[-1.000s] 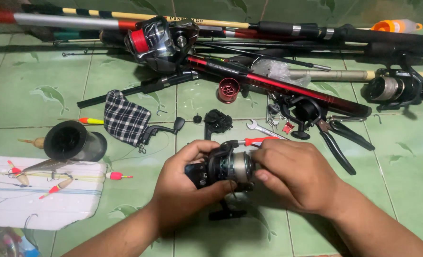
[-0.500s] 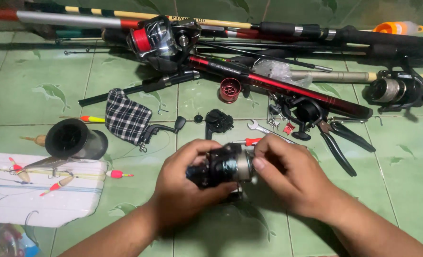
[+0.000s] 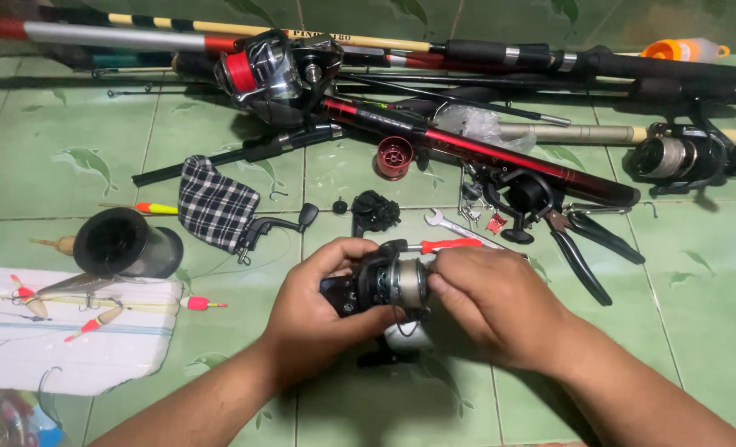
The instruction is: Assembling a spinning fishing reel by fitting the spool and internal components together.
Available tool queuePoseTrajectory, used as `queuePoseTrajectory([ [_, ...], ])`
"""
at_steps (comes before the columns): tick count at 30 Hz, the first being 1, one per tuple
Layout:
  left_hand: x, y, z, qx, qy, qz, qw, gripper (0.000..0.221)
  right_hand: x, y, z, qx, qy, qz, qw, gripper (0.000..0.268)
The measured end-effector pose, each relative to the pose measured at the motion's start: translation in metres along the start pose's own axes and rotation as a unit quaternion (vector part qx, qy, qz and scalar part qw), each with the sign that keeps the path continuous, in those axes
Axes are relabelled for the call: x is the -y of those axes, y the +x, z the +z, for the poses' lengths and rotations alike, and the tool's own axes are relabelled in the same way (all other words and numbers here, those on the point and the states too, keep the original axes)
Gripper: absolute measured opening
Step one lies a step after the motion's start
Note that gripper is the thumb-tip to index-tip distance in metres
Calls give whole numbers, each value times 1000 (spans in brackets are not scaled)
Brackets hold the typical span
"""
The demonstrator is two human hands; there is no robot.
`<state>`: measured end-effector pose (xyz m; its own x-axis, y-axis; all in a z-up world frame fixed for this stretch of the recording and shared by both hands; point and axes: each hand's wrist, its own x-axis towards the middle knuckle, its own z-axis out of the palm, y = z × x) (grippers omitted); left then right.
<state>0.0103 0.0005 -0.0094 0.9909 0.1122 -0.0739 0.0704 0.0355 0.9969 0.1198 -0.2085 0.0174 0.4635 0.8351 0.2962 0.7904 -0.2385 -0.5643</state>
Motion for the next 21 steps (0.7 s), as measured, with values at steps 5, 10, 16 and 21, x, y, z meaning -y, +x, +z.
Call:
queuePoseTrajectory([
  [5, -26, 1, 7, -12, 241, 268, 933, 43, -22, -9, 11, 50, 512, 305, 801, 36],
  [10, -22, 10, 13, -23, 240, 258, 936, 46, -20, -5, -3, 34, 415, 284, 864, 29],
  [16, -18, 35, 20, -24, 140, 137, 980, 48, -20, 2, -14, -120, -23, -63, 991, 8],
  [21, 1, 48, 30, -65, -7, 160, 985, 55, -37, 0, -8, -165, 16, -34, 986, 23],
])
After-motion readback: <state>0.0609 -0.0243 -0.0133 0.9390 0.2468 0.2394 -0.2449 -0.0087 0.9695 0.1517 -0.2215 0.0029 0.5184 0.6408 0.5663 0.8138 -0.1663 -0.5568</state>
